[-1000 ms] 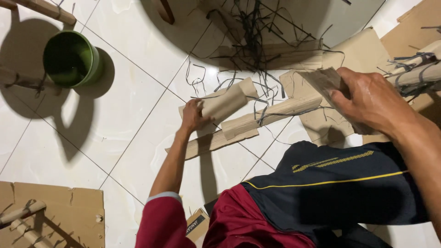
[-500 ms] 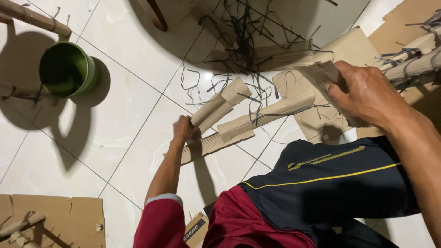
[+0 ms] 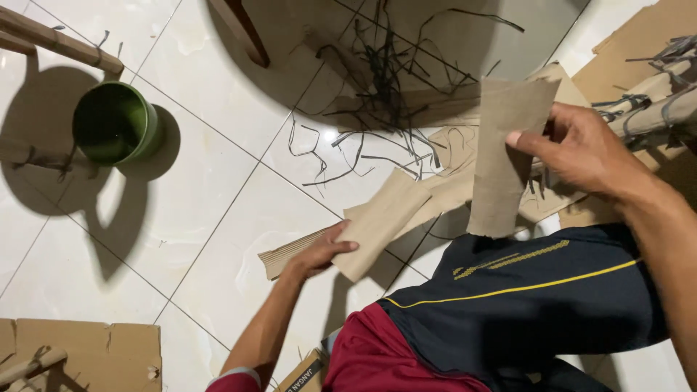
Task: Wrapping the legs of a wooden chair with cardboard and string.
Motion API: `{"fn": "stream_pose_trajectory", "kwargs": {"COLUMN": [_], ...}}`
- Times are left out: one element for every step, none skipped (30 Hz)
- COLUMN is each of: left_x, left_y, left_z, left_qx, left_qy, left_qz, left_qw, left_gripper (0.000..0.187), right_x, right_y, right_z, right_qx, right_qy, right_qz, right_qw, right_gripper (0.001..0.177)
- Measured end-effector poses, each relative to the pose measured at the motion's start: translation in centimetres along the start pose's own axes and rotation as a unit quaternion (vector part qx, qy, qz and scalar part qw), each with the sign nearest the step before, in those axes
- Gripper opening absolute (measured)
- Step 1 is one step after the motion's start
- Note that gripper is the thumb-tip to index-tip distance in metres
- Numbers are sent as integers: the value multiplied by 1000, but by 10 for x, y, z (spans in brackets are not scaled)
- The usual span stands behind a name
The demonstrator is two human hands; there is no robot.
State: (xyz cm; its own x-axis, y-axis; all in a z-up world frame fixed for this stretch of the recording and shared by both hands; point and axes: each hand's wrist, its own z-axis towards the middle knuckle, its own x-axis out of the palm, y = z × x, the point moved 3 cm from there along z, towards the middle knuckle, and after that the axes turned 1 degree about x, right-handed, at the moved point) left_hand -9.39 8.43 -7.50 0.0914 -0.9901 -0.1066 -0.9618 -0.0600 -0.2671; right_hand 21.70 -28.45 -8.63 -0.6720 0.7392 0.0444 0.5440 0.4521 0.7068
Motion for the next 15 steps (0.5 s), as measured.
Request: {"fn": "stream_pose_trajectory", "kwargs": {"left_x": [10, 22, 34, 42, 49, 57, 61, 66, 71, 75, 79, 84, 88, 92, 97], "left_y": [5, 10, 14, 15, 16, 18, 19, 19, 21, 22, 21, 20, 16, 12, 6], "left_z": [1, 2, 4, 0, -4, -9, -10, -10, -12, -13, -14, -15, -15, -15, -14], "left_qx": [0, 6, 13, 14, 12, 10, 12, 19, 25, 25, 34, 43, 45, 60, 74], "left_qy": [-1, 23, 48, 48, 35, 22, 22, 36, 49, 50, 69, 89, 89, 81, 75], "left_qz": [0, -18, -36, -36, -98, -159, -159, -184, -209, -208, -245, -282, -281, -274, -267], "left_qw": [1000, 1000, 998, 998, 995, 987, 987, 982, 976, 977, 966, 954, 954, 956, 958], "left_gripper": [114, 114, 114, 114, 106, 99, 99, 93, 87, 87, 78, 69, 69, 71, 73], "right_x": [1, 0, -1, -2, -3, -4, -6, -8, -9, -9, -10, -11, -11, -12, -15], "right_y": [3, 5, 8, 5, 1, -2, 0, 1, 2, 3, 4, 6, 1, -3, -8], "right_z": [-3, -6, -8, -7, -6, -5, -6, -8, -10, -12, -13, -15, -12, -9, -7], "right_qx": [-1, -2, -4, -5, -11, -17, -19, -20, -19, -19, -19, -19, -21, -31, -39], "right_qy": [0, -16, -33, -34, -39, -44, -45, -49, -51, -52, -56, -59, -60, -67, -76], "right_qz": [0, -9, -18, -18, -9, 1, 1, 11, 22, 22, 38, 54, 54, 77, 99], "right_qw": [1000, 1000, 999, 999, 999, 999, 999, 999, 998, 998, 998, 997, 997, 994, 991], "right_gripper": [40, 38, 36, 36, 34, 31, 31, 32, 34, 34, 36, 38, 38, 36, 33]}}
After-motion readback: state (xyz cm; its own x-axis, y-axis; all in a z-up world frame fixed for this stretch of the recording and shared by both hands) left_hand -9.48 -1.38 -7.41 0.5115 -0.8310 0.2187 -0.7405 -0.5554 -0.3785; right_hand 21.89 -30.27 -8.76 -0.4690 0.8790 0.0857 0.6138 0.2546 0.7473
